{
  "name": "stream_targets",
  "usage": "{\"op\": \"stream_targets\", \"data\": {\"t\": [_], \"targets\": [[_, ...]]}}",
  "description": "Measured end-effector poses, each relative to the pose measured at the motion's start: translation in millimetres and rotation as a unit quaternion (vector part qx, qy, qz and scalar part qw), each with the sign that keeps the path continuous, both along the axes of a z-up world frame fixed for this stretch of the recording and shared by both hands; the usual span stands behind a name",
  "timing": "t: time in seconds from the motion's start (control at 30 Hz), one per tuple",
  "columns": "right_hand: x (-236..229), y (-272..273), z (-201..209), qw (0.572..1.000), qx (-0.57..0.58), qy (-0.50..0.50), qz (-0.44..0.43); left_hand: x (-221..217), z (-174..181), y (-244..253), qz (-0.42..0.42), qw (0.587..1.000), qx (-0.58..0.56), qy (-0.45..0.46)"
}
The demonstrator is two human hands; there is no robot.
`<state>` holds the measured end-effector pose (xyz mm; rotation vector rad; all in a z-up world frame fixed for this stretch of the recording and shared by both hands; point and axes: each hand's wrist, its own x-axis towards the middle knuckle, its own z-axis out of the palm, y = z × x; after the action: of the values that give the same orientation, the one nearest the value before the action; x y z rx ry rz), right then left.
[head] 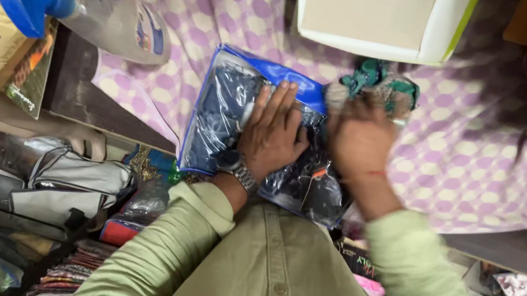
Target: The person wipes the exterior of several cardboard boxes with a cloth and spray bottle. They then open one box, remove a plastic-wrapped item, and place it on the table before closing the box and stacking it with others.
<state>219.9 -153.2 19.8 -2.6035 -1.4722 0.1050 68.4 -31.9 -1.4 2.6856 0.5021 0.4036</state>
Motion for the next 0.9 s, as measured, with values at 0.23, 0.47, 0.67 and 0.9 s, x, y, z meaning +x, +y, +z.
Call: {"op": "stream_targets", "data": {"t": [0.23,0.47,0.67,0.9], "targets": [[20.0,-13.0,36.2,0.998,-0.036,0.023,0.044,-1.5,-0.1,4.9,0.021,1.0,-0.003,-0.001],[51.2,-14.3,59.9,0.972,-0.151,-0.045,-0.175,-2.0,7.8,9.8,0.009,1.0,0.016,-0.011],[48.1,-25.5,20.4,0.993,-0.013,0.075,0.091,-7.1,10.0,12.5,0.003,1.0,-0.008,0.005],[49.1,-10.5,41.5,0.994,-0.025,0.015,-0.107,-11.0,0.9,10.0,-0.003,0.999,0.017,-0.046]]}}
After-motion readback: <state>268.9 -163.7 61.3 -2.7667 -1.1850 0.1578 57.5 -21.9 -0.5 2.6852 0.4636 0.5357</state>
